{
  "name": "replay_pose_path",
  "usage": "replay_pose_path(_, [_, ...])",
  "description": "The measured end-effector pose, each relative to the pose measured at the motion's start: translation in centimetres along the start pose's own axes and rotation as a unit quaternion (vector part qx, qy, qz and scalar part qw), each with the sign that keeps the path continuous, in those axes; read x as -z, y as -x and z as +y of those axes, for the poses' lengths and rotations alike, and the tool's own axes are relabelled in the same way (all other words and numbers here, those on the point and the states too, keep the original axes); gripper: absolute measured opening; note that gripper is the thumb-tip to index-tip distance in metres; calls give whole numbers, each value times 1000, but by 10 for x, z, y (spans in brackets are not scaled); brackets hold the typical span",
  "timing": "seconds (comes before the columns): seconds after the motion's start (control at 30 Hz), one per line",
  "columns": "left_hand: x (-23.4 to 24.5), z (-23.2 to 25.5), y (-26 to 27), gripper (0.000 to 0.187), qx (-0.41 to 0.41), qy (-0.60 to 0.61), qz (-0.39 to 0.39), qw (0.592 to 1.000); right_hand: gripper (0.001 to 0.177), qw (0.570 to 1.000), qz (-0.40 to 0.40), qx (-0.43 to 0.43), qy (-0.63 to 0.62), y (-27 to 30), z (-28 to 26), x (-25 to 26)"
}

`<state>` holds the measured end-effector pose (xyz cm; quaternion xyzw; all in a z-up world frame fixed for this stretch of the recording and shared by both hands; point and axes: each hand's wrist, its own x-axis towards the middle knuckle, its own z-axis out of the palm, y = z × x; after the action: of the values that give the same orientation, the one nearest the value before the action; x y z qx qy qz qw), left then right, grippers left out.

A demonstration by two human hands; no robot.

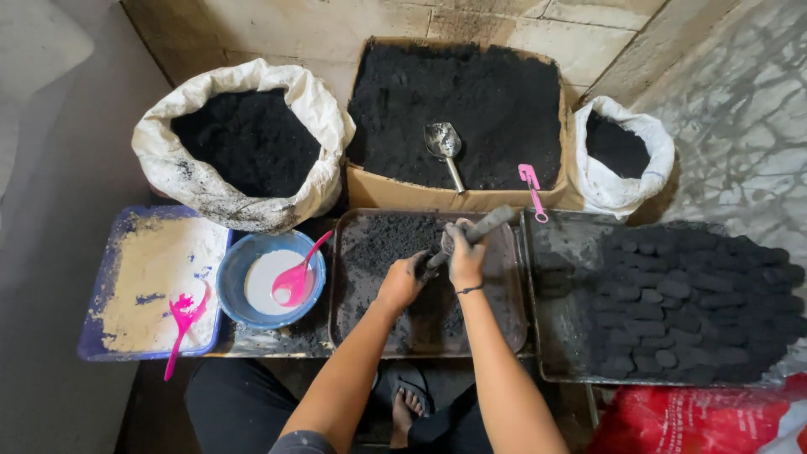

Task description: The person uses a cylindrical metal mold and a wooden pestle to compress a black granular material into small, uniform briquettes. They repeatedly fill the mold, press the material, and eject the formed briquettes onto a metal tray to the right.

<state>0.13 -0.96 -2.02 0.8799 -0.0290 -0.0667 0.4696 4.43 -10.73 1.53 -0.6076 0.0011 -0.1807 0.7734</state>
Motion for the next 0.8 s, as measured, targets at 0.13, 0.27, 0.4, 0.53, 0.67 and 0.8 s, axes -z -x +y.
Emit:
replay_pose_path(0.13, [-14,-19,-11,38,-3,10,5,1000,31,1000,-7,-26,5,-1,-18,-9])
replay_pose_path(0.27, [-14,-12,-6,40,-7,10,6,1000,31,1000,-11,5,6,-1,0,-1])
replay_pose_path(0.4, [-14,-12,-3,40,4,25,9,1000,34,998,-53,19,22,4,-22,-11])
replay_pose_path(0.53, [-4,-4,-1,38,-4,21,8,1000,36,998,-63,15,10,-1,-3,-1])
replay_pose_path(0.67, [3,3,-4,37,-2,24,7,1000,33,996,-83,30,-4,-3,0,0])
replay_pose_path(0.8, [-1,0,-2,34,-6,31,7,999,35,993,-106,35,33,-2,12,5])
